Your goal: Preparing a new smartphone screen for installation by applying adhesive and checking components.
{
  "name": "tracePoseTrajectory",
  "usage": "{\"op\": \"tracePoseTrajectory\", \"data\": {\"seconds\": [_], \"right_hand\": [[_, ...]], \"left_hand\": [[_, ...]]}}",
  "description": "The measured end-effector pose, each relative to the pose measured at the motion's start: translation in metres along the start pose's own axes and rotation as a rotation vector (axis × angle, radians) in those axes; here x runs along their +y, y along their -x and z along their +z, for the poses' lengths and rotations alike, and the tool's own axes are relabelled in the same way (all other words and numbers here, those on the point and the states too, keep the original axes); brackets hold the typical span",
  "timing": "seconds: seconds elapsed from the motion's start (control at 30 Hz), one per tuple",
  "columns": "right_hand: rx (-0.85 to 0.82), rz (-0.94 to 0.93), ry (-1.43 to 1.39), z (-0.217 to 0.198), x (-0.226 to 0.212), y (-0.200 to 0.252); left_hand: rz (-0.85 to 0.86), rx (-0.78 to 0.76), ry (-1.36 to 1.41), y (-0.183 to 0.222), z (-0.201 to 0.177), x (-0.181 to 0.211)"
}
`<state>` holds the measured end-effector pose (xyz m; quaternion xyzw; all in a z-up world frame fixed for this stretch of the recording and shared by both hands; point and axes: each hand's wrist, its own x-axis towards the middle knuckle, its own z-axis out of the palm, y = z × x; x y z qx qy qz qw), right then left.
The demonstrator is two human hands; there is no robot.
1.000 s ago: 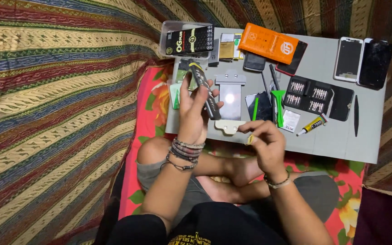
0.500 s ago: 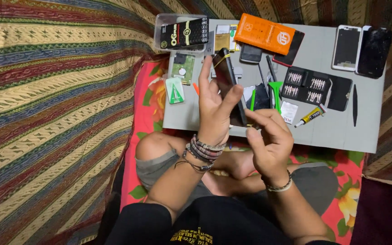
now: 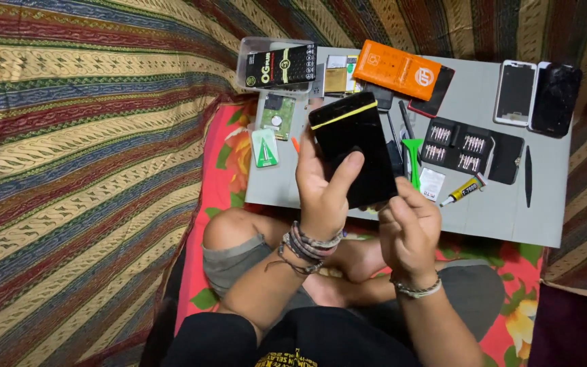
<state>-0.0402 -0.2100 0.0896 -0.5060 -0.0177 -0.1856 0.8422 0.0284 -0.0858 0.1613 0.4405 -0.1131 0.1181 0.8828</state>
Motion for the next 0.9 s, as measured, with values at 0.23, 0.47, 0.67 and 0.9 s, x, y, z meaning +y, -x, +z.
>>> {"op": "tracePoseTrajectory", "data": {"seconds": [0.23,0.47,0.67,0.9], "right_hand": [[0.069,-0.076,0.235,-0.013,-0.010,-0.016],[-0.066,-0.698,0.875,-0.007,-0.058,-0.047],[-0.187,-0.965,0.946,0.004,-0.059,-0.070],[-0.139,-1.164,0.943,-0.012,-0.047,-0.078]], "left_hand": [[-0.099,-0.104,-0.118,-0.004,-0.010,0.000],[-0.020,-0.313,-0.495,0.008,0.004,0.021],[-0.004,-0.425,-0.733,0.022,0.009,0.028],[0.141,-0.556,-1.048,0.026,0.020,0.036]]}}
